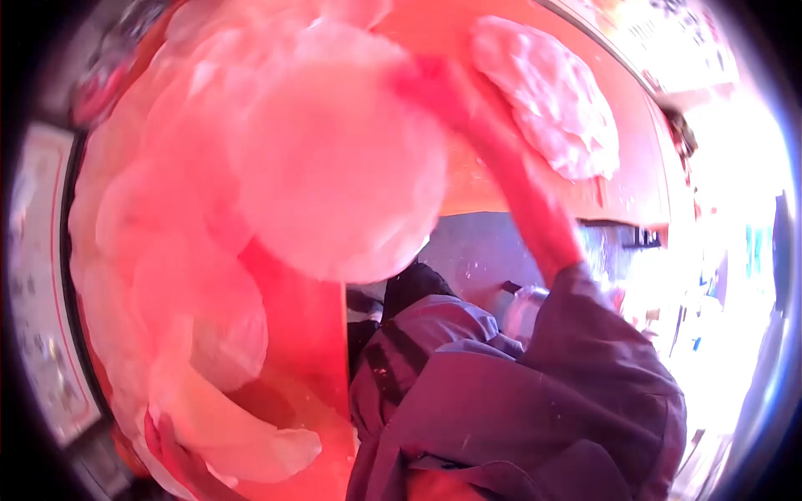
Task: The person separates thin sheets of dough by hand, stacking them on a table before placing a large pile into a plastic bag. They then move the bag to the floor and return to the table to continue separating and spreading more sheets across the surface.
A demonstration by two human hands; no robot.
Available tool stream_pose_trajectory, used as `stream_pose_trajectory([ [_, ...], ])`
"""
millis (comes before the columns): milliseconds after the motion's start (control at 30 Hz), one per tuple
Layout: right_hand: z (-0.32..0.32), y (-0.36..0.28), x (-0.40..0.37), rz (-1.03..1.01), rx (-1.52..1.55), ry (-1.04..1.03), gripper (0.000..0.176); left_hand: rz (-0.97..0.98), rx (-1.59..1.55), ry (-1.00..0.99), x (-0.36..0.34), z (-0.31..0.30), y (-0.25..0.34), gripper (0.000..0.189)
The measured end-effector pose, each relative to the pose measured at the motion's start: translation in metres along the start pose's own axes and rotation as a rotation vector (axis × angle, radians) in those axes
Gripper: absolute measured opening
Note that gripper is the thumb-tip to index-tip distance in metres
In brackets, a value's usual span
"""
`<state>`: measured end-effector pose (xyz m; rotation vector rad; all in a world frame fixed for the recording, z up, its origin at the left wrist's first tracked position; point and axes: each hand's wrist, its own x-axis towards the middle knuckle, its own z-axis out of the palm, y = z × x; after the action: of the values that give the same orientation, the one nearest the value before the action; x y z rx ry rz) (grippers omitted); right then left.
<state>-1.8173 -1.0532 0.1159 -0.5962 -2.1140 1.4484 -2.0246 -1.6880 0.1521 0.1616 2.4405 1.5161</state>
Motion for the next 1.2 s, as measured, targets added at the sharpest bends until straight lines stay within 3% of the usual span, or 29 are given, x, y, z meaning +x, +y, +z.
stream_pose_trajectory([
  [67,-0.09,-0.034,0.016,-0.111,-0.146,0.067,0.017,0.333,0.487,-0.116,0.027,0.002,0.007,0.038],
  [167,-0.221,-0.113,0.036,-0.313,-0.826,0.231,0.013,-0.048,-0.227,-0.441,0.048,0.062,0.072,0.037],
  [233,-0.287,-0.135,0.045,-0.478,-1.226,0.31,0.013,-0.039,-0.188,-0.474,0.041,0.121,0.125,0.037],
  [300,-0.31,-0.145,0.021,-0.439,-1.299,0.412,0.008,0.017,-0.141,-0.469,0.032,0.184,0.173,0.037],
  [400,-0.352,-0.084,-0.003,-0.433,-1.444,0.416,0.015,0.107,-0.128,-0.474,0.043,0.262,0.219,0.039],
  [500,-0.35,0.031,-0.05,-0.245,-1.544,0.245,0.028,0.18,-0.19,-0.532,0.033,0.358,0.284,0.037],
  [600,-0.293,0.134,-0.137,0.031,-1.492,0.012,0.042,0.282,-0.328,-0.654,0.02,0.459,0.355,0.039],
  [633,-0.269,0.156,-0.167,0.113,-1.448,-0.034,0.046,0.218,-0.422,-0.747,0.013,0.495,0.384,0.04],
  [733,-0.226,0.162,-0.198,0.252,-1.23,0.042,0.06,-0.008,-0.568,-1.025,-0.013,0.574,0.482,0.038],
  [833,-0.216,0.133,-0.195,0.377,-1.147,0.051,0.061,0.3,-0.544,-1.28,-0.008,0.625,0.518,0.026],
  [867,-0.209,0.156,-0.203,0.265,-1.29,0.147,0.059,0.406,-0.538,-1.36,-0.004,0.641,0.528,0.023],
  [933,-0.215,0.155,-0.2,0.329,-1.103,0.104,0.064,0.364,-0.642,-1.439,0.043,0.695,0.533,0.016],
  [1000,-0.216,0.154,-0.201,0.356,-1.074,0.091,0.069,0.345,-0.706,-1.254,-0.005,0.71,0.475,0.016],
  [1067,-0.213,0.159,-0.203,0.34,-1.029,0.112,0.071,0.088,-0.517,-1.027,-0.011,0.717,0.416,0.023],
  [1200,-0.206,0.155,-0.203,0.369,-1.052,0.139,0.067,-0.071,-0.353,-0.802,-0.006,0.635,0.276,0.032],
])
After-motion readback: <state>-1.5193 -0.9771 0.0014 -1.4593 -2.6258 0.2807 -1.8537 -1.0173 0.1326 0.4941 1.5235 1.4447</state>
